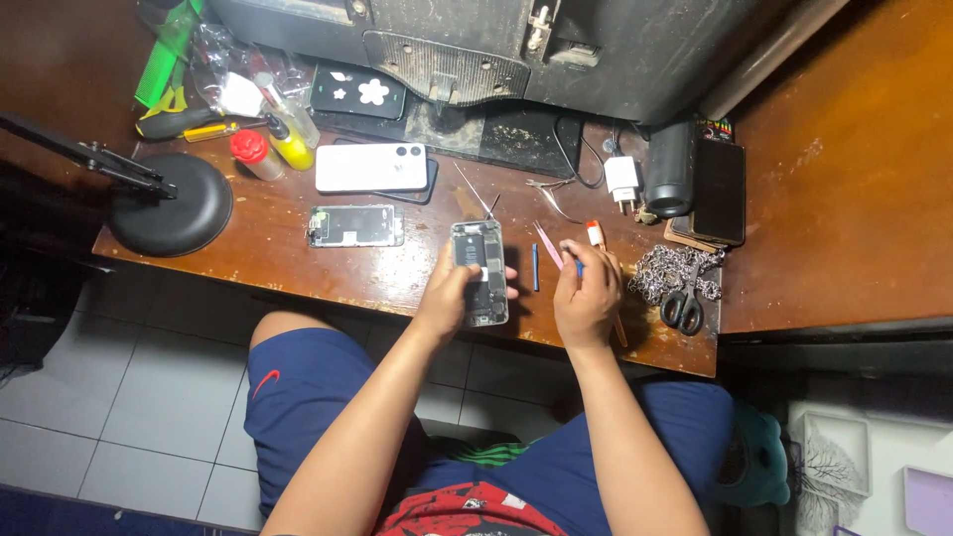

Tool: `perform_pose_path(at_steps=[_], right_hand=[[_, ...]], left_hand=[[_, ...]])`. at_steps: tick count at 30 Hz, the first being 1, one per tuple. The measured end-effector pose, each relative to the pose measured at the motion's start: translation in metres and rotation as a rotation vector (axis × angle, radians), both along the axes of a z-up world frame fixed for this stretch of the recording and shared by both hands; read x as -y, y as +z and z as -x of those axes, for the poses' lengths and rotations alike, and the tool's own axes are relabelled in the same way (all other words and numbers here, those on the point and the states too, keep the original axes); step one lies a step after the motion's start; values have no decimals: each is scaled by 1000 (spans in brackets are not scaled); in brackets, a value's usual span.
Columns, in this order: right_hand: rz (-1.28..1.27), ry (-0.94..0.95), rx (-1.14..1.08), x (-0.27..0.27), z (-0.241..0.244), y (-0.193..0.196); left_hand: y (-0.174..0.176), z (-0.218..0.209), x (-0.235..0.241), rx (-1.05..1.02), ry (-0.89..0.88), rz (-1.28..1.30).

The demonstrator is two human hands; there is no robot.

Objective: The person uses a pink plastic spudger to pry and separate the internal components of a disassembled smartphone. They carefully lift the motherboard and other parts from the phone's frame while working at a cluttered desk.

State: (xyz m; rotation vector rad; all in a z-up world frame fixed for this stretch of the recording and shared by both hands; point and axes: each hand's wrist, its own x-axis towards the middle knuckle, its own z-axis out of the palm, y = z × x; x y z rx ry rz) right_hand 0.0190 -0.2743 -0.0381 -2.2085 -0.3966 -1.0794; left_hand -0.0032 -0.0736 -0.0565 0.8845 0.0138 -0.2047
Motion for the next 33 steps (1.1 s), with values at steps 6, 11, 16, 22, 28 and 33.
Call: perform_pose_path(at_steps=[6, 11, 16, 22, 28, 33], right_hand=[[-309, 170, -108, 1, 2, -18], [-491, 243, -107, -29, -12, -6], [-568, 305, -70, -57, -21, 6], [-566, 393, -179, -68, -28, 15], [-540, 402, -180, -67, -26, 9], [-501, 372, -149, -66, -25, 4]], left_hand=[[22, -4, -3, 18, -69, -22], [24, -8, -3, 14, -77, -30], [54, 1, -2, 130, -15, -296], [65, -2, -9, 141, -64, -250], [47, -2, -9, 127, -57, -249], [40, -3, -9, 149, -60, -257]])
